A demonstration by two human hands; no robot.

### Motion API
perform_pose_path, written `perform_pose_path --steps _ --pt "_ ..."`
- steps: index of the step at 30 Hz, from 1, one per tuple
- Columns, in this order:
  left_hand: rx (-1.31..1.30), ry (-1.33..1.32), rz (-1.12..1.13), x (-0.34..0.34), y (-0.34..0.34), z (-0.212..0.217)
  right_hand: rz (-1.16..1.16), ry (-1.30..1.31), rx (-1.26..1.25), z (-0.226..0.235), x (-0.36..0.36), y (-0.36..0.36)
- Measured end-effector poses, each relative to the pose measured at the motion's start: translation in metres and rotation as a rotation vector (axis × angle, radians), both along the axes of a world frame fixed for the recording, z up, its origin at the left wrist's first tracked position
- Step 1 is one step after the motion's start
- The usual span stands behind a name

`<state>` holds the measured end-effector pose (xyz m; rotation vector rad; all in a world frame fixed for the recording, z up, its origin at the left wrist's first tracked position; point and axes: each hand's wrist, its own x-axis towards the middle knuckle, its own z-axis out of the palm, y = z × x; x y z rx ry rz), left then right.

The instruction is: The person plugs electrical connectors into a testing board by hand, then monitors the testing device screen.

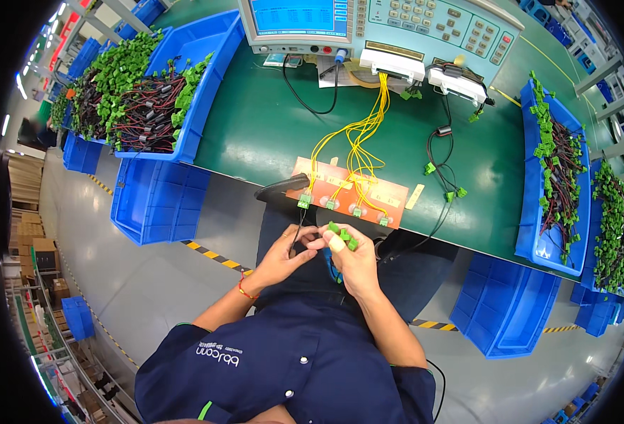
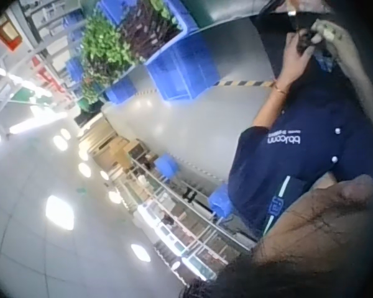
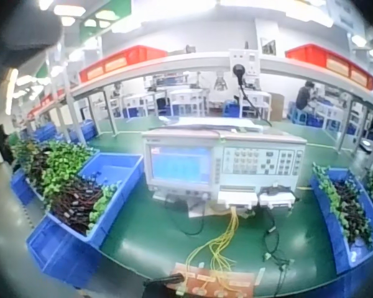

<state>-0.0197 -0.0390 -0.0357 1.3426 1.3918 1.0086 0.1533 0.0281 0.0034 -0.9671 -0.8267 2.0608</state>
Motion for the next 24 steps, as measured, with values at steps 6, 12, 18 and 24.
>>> perform_pose_path --steps 6,12,18,24 --pt "-0.2 -0.308 0.118 0.002 -0.001 -0.023 -0.16 -0.138 0.055 -0.002 -0.026 0.004" --pt "-0.177 -0.202 -0.017 0.004 0.012 -0.043 -0.278 -0.117 0.042 -0.001 -0.037 0.002" --pt "-0.268 -0.351 -0.058 0.007 0.01 -0.034 -0.315 -0.164 0.003 -0.002 -0.043 0.0" --pt "-0.015 0.004 0.111 -0.002 0.017 0.006 -0.241 -0.153 0.042 -0.006 -0.034 -0.002"
